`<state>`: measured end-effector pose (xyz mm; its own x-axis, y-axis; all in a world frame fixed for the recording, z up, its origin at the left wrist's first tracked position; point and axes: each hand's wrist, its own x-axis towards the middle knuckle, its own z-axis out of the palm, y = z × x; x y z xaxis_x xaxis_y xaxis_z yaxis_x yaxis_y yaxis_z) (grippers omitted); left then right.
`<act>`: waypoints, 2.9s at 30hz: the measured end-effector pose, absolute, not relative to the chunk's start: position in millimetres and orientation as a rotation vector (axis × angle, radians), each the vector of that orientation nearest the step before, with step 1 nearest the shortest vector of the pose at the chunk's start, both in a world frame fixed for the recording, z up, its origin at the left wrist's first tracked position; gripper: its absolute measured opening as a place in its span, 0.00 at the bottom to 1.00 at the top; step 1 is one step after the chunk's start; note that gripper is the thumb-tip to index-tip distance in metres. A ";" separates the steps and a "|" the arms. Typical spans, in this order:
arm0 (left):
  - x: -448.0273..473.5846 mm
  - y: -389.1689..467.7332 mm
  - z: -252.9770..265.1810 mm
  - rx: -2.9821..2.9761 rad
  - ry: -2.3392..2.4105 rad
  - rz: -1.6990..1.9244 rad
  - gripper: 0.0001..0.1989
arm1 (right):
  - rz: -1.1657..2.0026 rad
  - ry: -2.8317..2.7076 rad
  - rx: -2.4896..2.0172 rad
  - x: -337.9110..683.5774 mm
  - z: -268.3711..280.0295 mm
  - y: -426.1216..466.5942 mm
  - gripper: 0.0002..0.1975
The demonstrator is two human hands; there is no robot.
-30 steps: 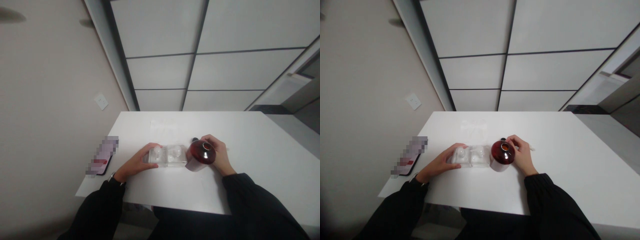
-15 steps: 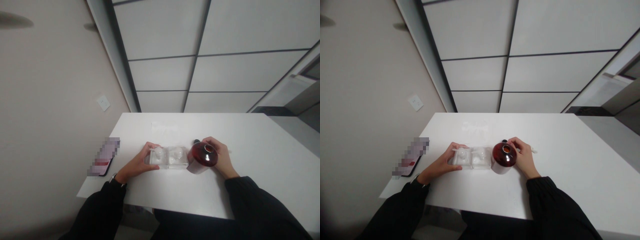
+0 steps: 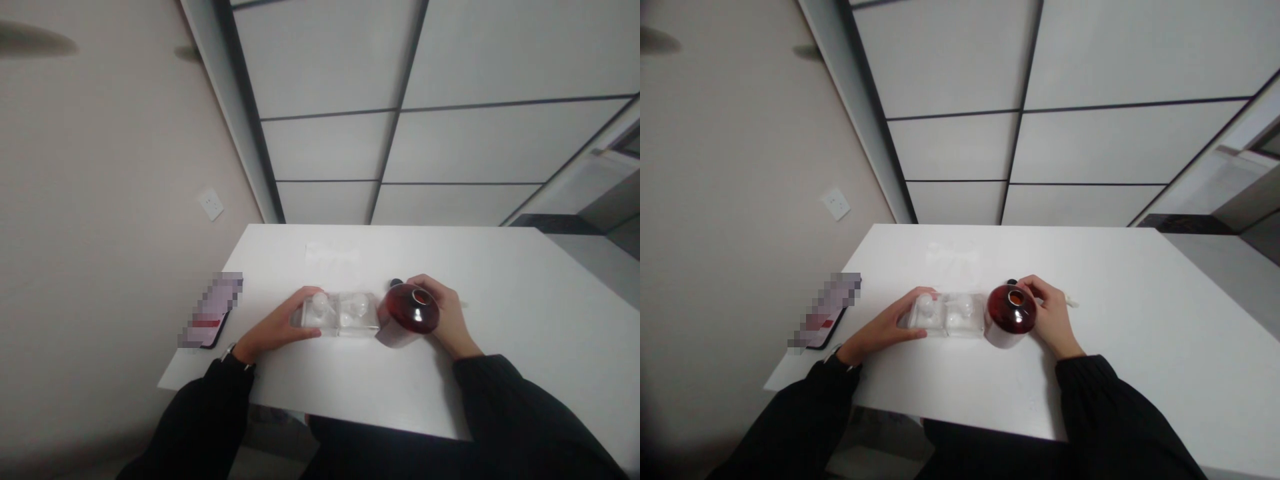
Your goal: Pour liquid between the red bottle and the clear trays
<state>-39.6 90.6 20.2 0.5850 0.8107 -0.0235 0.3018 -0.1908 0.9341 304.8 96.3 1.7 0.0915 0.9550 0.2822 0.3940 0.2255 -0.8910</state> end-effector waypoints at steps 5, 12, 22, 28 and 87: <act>-40.4 90.4 16.4 1.697 0.913 0.646 0.33 | 0.690 -1.485 -1.341 304.5 -0.3 96.5 0.09; -40.2 90.1 18.2 1.704 0.909 0.639 0.32 | 0.693 -1.486 -1.355 304.7 1.0 95.5 0.08; -39.5 90.0 18.1 1.747 0.917 0.665 0.33 | 0.697 -1.504 -1.342 305.3 3.1 95.4 0.08; -39.3 90.4 18.0 1.704 0.899 0.662 0.31 | 0.691 -1.493 -1.361 304.6 2.7 95.0 0.08; -30.1 95.0 66.2 1.715 0.983 1.237 0.32 | 0.750 -1.436 -1.361 309.2 -1.0 96.1 0.09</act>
